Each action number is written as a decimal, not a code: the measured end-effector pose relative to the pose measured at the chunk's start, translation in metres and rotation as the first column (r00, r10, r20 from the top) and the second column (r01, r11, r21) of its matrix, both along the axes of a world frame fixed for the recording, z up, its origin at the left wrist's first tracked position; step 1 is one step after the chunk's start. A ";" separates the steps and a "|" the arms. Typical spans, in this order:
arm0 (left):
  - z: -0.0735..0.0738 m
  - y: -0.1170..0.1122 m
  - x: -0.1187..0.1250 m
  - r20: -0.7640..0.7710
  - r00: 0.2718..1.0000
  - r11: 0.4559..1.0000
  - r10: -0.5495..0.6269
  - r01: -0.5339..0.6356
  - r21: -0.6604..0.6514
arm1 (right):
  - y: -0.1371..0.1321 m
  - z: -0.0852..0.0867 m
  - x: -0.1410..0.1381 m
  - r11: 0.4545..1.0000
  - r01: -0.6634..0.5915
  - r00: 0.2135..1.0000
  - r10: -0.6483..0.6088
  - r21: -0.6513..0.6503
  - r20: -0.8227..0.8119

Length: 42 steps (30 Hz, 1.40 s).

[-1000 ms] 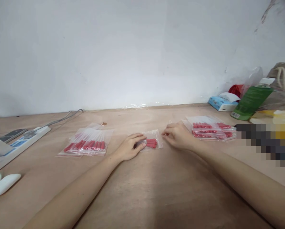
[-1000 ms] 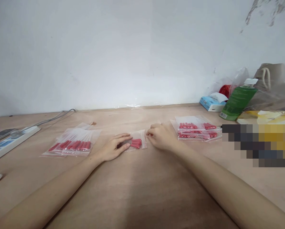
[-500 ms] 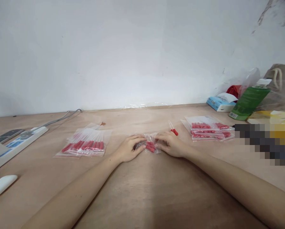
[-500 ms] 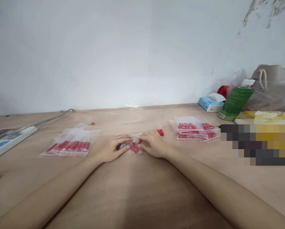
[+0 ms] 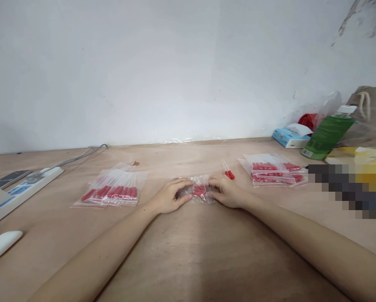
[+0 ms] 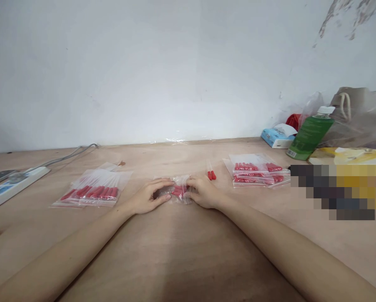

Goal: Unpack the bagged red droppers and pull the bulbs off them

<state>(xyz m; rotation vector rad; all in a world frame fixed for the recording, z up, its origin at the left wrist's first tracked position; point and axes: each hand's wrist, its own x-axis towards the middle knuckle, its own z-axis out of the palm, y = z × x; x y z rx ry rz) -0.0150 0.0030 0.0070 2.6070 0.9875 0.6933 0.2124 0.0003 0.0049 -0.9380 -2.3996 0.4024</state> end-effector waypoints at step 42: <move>-0.003 0.002 -0.001 -0.247 0.953 0.984 0.173 -0.179 -0.002 | 0.008 0.069 0.059 0.820 0.234 0.719 -0.507 -0.522 -0.475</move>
